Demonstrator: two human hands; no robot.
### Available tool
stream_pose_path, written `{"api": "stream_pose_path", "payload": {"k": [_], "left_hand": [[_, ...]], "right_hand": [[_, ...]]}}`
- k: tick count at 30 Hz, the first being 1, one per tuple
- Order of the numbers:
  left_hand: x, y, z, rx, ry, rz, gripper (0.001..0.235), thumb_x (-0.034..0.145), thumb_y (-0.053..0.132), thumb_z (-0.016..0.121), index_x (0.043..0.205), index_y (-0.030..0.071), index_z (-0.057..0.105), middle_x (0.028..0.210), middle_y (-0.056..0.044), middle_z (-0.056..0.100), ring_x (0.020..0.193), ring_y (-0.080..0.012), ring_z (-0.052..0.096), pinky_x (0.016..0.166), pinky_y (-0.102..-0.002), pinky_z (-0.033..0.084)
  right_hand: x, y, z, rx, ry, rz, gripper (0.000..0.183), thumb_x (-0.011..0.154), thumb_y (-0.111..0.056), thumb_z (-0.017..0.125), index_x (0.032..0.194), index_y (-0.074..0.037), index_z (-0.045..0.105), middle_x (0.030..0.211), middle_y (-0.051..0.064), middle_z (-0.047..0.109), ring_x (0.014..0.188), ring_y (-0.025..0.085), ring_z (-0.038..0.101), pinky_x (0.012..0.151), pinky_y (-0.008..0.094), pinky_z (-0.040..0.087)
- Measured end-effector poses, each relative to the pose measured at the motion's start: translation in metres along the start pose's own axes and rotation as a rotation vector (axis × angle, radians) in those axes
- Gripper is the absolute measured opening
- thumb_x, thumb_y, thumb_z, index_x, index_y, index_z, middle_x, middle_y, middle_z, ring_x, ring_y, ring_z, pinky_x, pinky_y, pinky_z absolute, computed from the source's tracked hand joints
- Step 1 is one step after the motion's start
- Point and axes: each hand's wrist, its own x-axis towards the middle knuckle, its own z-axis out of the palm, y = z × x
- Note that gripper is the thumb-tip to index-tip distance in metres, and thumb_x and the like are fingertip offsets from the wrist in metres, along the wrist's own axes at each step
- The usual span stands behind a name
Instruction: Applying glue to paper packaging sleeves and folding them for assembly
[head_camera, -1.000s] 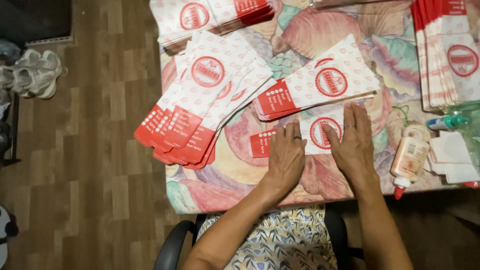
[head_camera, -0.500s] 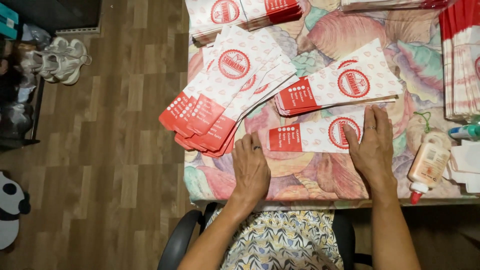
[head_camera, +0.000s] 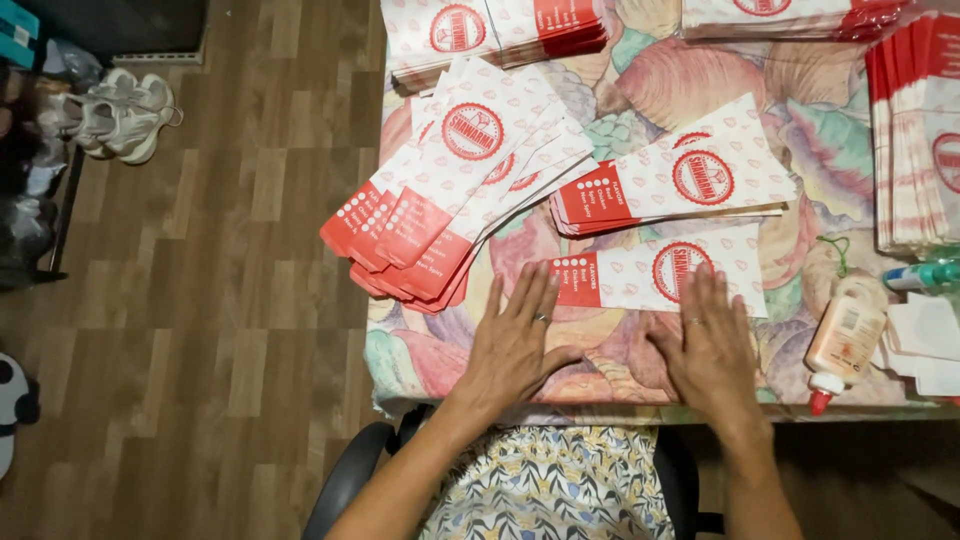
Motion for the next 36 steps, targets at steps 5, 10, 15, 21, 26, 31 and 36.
{"api": "stream_pose_path", "payload": {"k": [5,10,15,21,26,31,36], "left_hand": [[-0.024,-0.005,0.004,0.137,-0.002,-0.064,0.098,0.092,0.072,0.042,0.156,-0.001,0.033,0.166,-0.021,0.029,0.156,-0.0378,0.021,0.125,-0.064,0.009],[-0.037,0.005,-0.002,0.211,0.044,-0.145,0.1,0.087,0.073,0.051,0.153,-0.001,0.039,0.163,-0.021,0.035,0.153,-0.0409,0.026,0.123,-0.069,0.01],[-0.058,0.016,-0.003,0.6,-0.015,-0.209,0.094,0.092,0.075,0.041,0.157,0.007,0.038,0.169,-0.018,0.023,0.157,-0.0411,0.014,0.125,-0.066,0.012],[-0.112,0.008,0.002,0.635,-0.067,-0.076,0.092,0.094,0.063,0.046,0.162,0.005,0.022,0.17,-0.019,0.015,0.158,-0.0381,0.012,0.127,-0.058,0.013],[-0.133,-0.002,-0.011,0.396,-0.008,-0.001,0.057,0.107,0.034,0.04,0.15,-0.003,0.039,0.159,-0.021,0.037,0.149,-0.0381,0.033,0.12,-0.052,0.028],[-0.113,0.01,-0.051,-0.04,0.175,-0.03,0.04,0.093,0.022,0.077,0.063,-0.004,0.071,0.111,-0.019,0.066,0.118,-0.0418,0.063,0.088,-0.05,0.051],[-0.043,0.017,-0.041,-0.272,0.419,-0.019,0.025,0.097,0.024,0.073,0.097,-0.001,0.066,0.089,-0.014,0.068,0.08,-0.0243,0.064,0.071,-0.033,0.054]], "right_hand": [[-0.003,0.012,0.01,0.021,0.194,-0.126,0.082,0.101,-0.053,0.049,0.163,-0.004,0.032,0.168,0.023,0.031,0.156,0.04,0.023,0.128,0.055,0.012],[-0.003,0.01,0.008,0.067,0.182,-0.116,0.081,0.102,-0.054,0.046,0.164,-0.005,0.03,0.17,0.021,0.028,0.157,0.037,0.019,0.127,0.053,0.008],[-0.004,0.007,0.005,0.056,0.252,-0.196,0.075,0.103,-0.042,0.049,0.164,-0.005,0.026,0.17,0.021,0.027,0.158,0.041,0.023,0.124,0.061,0.02],[-0.003,0.01,0.01,0.015,0.269,-0.166,0.073,0.103,-0.044,0.049,0.163,-0.005,0.035,0.17,0.018,0.032,0.157,0.041,0.028,0.12,0.064,0.024],[-0.003,0.005,0.007,0.086,0.313,-0.137,0.068,0.1,-0.041,0.058,0.157,-0.004,0.048,0.166,0.02,0.041,0.155,0.042,0.034,0.121,0.063,0.024],[-0.007,0.0,0.001,0.175,0.435,-0.18,0.062,0.096,-0.031,0.07,0.149,-0.003,0.057,0.158,0.025,0.052,0.15,0.045,0.044,0.121,0.064,0.029],[-0.009,0.005,0.004,0.262,0.479,-0.221,0.048,0.089,-0.024,0.079,0.13,-0.004,0.064,0.154,0.019,0.057,0.15,0.043,0.047,0.125,0.061,0.031]]}}
